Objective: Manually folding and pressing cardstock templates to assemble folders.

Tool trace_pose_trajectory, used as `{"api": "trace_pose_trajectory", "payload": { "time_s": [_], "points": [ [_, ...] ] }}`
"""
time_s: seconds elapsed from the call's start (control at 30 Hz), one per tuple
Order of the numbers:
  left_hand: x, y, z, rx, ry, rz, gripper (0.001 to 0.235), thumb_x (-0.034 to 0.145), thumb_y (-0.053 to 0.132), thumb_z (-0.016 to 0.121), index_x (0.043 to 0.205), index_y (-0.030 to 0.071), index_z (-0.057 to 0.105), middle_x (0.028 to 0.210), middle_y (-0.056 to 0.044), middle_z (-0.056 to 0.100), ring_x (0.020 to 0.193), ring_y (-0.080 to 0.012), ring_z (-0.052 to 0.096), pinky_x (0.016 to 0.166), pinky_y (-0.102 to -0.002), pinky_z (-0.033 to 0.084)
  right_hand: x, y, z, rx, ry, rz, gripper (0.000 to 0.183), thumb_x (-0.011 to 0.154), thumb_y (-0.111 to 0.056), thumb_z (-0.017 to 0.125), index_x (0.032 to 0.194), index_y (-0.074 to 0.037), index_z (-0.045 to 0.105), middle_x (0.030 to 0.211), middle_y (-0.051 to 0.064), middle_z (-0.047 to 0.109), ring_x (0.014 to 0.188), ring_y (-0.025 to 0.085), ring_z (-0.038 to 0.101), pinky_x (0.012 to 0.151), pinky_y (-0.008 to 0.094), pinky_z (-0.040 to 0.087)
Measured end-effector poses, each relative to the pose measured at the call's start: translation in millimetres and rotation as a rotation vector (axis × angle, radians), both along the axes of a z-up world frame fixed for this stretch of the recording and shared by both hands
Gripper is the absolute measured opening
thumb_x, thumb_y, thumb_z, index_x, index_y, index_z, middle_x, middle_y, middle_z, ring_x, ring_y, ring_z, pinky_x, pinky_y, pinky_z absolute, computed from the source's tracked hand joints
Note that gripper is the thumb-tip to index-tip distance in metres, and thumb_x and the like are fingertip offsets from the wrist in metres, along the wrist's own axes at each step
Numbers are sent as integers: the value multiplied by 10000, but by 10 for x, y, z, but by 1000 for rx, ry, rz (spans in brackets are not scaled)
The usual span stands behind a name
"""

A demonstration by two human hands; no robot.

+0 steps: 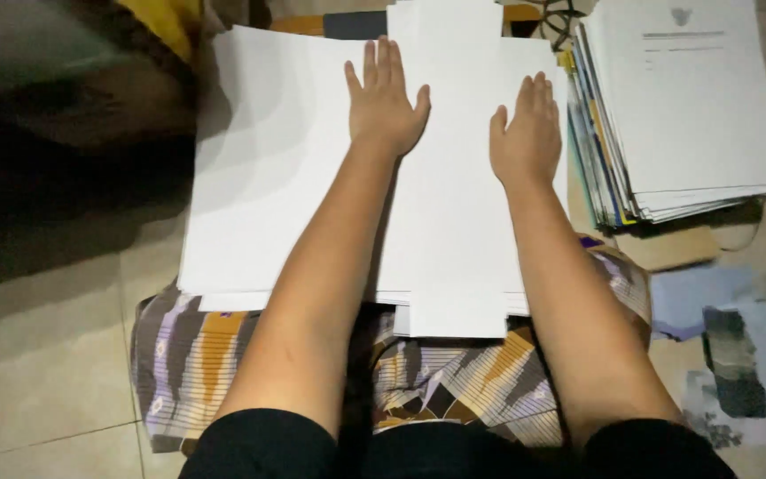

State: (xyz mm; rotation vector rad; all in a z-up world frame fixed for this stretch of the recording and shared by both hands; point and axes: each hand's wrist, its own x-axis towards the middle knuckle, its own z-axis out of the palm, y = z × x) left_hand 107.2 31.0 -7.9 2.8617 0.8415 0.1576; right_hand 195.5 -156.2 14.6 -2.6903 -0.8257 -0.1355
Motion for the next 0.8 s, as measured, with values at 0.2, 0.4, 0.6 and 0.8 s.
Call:
{"api": "trace_pose_trajectory", "payload": {
  "time_s": [0.2,0.4,0.6,0.8],
  "points": [
    [70,84,14,6,-17,-13,732,1061,450,288,1599,-36,185,1688,-169,137,1544,-271,26,1238,-502,5,14,44,65,-26,30,-28,554,1036,-200,502,1514,57,388,1610,215,329,1497,302,277,1216,402,244],
    [-583,-280,223,-57,46,-17,717,1036,417,306,1590,-22,183,1688,-160,131,1553,-269,34,1242,-504,34,26,25,-2,12,-9,3,540,1030,-185,520,1491,81,426,1582,247,368,1479,327,306,1197,416,269],
    [-1144,-583,49,-45,-197,-43,702,982,376,410,1537,-46,325,1642,-173,303,1541,-301,204,1243,-523,104,67,12,-46,-4,-6,34,575,1041,-221,486,1509,100,395,1607,251,324,1495,333,266,1203,415,226],
    [-1268,-611,533,-199,11,4,578,1029,264,299,1550,23,364,1633,-148,349,1542,-246,249,1263,-476,136,-689,244,305,-168,120,127,661,1084,-372,409,1587,48,330,1661,263,253,1562,344,170,1276,447,85]
  ]
}}
